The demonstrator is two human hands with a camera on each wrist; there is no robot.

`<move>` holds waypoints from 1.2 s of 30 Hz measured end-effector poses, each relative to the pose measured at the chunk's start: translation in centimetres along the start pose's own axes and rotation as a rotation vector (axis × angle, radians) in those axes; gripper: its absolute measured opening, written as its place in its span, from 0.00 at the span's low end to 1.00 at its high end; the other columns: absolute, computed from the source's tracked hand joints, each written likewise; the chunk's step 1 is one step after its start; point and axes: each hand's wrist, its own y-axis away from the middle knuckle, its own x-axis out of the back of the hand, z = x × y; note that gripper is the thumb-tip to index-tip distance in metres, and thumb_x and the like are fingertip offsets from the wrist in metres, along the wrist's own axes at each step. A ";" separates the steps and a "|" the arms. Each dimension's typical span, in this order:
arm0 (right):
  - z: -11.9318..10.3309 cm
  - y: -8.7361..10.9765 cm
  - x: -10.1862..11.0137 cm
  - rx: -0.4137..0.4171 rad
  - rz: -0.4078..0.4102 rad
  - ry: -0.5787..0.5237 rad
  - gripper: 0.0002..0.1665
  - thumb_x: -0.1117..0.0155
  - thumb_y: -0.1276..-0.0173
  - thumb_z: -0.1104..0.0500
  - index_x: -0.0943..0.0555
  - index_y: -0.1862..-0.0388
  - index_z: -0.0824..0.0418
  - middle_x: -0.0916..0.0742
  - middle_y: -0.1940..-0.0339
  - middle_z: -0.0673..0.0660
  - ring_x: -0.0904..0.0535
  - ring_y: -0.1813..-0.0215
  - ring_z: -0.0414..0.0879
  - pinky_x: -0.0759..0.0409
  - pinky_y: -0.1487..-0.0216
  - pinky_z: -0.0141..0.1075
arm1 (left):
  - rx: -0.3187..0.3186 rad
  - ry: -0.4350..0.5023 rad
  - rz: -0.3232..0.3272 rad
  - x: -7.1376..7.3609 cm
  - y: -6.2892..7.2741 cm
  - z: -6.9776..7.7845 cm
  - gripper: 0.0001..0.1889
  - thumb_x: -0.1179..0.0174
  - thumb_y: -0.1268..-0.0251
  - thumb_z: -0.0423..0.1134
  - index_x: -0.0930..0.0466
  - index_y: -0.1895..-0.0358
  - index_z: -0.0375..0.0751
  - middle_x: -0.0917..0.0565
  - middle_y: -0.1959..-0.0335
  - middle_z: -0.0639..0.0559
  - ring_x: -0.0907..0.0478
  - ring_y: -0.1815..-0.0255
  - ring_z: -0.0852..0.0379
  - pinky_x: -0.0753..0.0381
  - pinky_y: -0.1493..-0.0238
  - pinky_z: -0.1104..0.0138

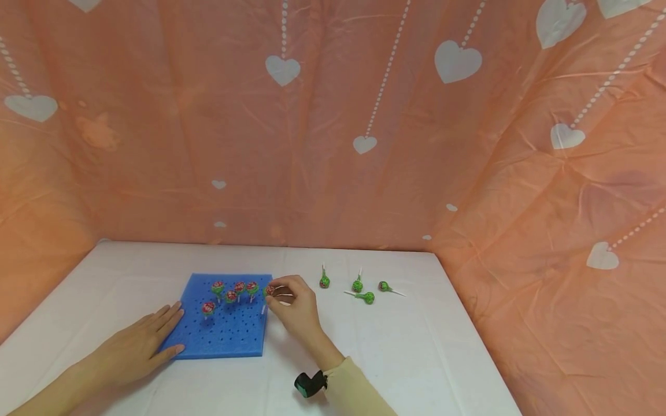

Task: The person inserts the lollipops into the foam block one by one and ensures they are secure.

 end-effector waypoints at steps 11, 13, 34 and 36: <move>-0.6 0.3 -2.6 0.010 -0.079 -0.042 0.17 0.27 0.35 0.72 0.15 0.47 0.68 0.17 0.49 0.63 0.14 0.46 0.59 0.13 0.43 0.44 | -0.020 -0.007 0.021 0.0 0.1 0.0 0.41 0.41 0.25 0.59 0.29 0.29 0.22 0.32 0.26 0.26 0.35 0.25 0.27 0.32 0.28 0.38; -0.5 0.3 -3.1 0.016 -0.092 -0.034 0.17 0.27 0.35 0.72 0.15 0.47 0.68 0.17 0.50 0.63 0.14 0.46 0.58 0.13 0.43 0.46 | -0.022 -0.009 0.024 0.0 0.0 0.0 0.41 0.41 0.25 0.59 0.29 0.30 0.22 0.32 0.26 0.26 0.35 0.25 0.27 0.32 0.28 0.38; -0.4 0.3 -6.4 0.016 -0.139 -0.012 0.16 0.28 0.33 0.71 0.14 0.47 0.64 0.17 0.48 0.59 0.13 0.48 0.56 0.12 0.46 0.37 | -0.006 -0.015 0.002 -0.1 -0.1 -0.1 0.41 0.42 0.24 0.60 0.30 0.29 0.22 0.32 0.26 0.26 0.35 0.25 0.26 0.32 0.27 0.37; -0.2 0.3 -6.5 0.017 -0.136 -0.011 0.17 0.28 0.34 0.72 0.14 0.47 0.64 0.17 0.48 0.59 0.12 0.48 0.57 0.12 0.47 0.36 | -0.013 -0.021 0.009 -0.1 -0.1 -0.1 0.41 0.41 0.25 0.59 0.30 0.29 0.21 0.31 0.26 0.25 0.35 0.25 0.26 0.31 0.28 0.37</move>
